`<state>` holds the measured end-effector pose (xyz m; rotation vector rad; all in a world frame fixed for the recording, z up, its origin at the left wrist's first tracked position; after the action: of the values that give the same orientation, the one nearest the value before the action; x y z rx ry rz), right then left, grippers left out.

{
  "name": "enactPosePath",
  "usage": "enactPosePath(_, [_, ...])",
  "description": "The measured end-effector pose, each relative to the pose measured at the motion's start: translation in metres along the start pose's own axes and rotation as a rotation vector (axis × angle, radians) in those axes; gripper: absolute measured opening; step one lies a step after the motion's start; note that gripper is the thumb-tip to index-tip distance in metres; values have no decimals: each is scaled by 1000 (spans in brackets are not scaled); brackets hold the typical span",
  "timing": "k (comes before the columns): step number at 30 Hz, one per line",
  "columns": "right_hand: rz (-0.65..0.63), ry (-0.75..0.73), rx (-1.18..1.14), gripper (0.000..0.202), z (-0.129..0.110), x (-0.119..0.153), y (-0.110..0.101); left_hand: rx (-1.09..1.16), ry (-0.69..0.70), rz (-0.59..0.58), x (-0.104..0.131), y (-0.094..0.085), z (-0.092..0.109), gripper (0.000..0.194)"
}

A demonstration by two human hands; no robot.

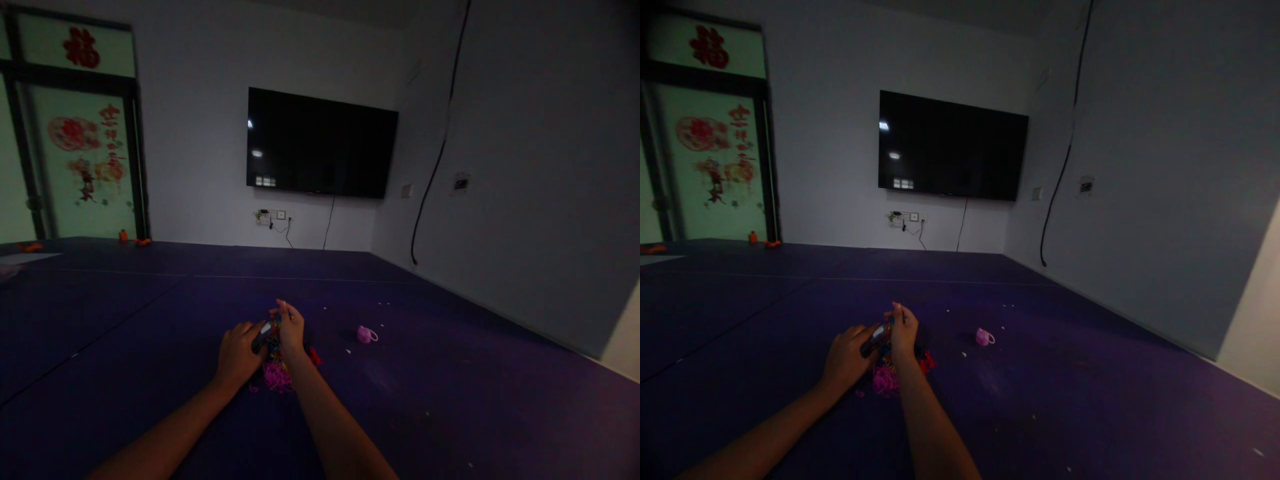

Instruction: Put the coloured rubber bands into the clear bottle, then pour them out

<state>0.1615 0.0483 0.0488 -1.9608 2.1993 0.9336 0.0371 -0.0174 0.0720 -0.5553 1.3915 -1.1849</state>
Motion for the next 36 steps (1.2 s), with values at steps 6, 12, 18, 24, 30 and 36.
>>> enactPosePath(6, [27,101,-124,51,8,2,-1,-1,-29,1,0,1,-2,41])
enactPosePath(12, [45,99,-196,30,14,1,-3,7,-27,12,0,0,-3,39])
enactPosePath(18, [29,110,-236,37,18,0,-1,19,-23,35,1,-1,-4,42])
enactPosePath(24, [9,98,-305,44,22,-4,-1,40,-3,20,0,2,-2,43])
enactPosePath(30, [24,102,-401,58,31,-7,-4,64,4,37,-1,1,-3,42])
enactPosePath(36, [100,88,-361,55,23,-7,-9,20,-21,9,-2,0,-5,38])
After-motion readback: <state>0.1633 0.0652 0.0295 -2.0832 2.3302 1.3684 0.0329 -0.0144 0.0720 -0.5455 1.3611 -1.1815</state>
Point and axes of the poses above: each hand's wrist, its own x-axis away from the middle knuckle, its own y-axis out of the palm, z = x × y, the point moved 10 cm from there along -x, towards the middle knuckle, and after that the axes turned 8 degrees about -z, right-handed, at the moved point
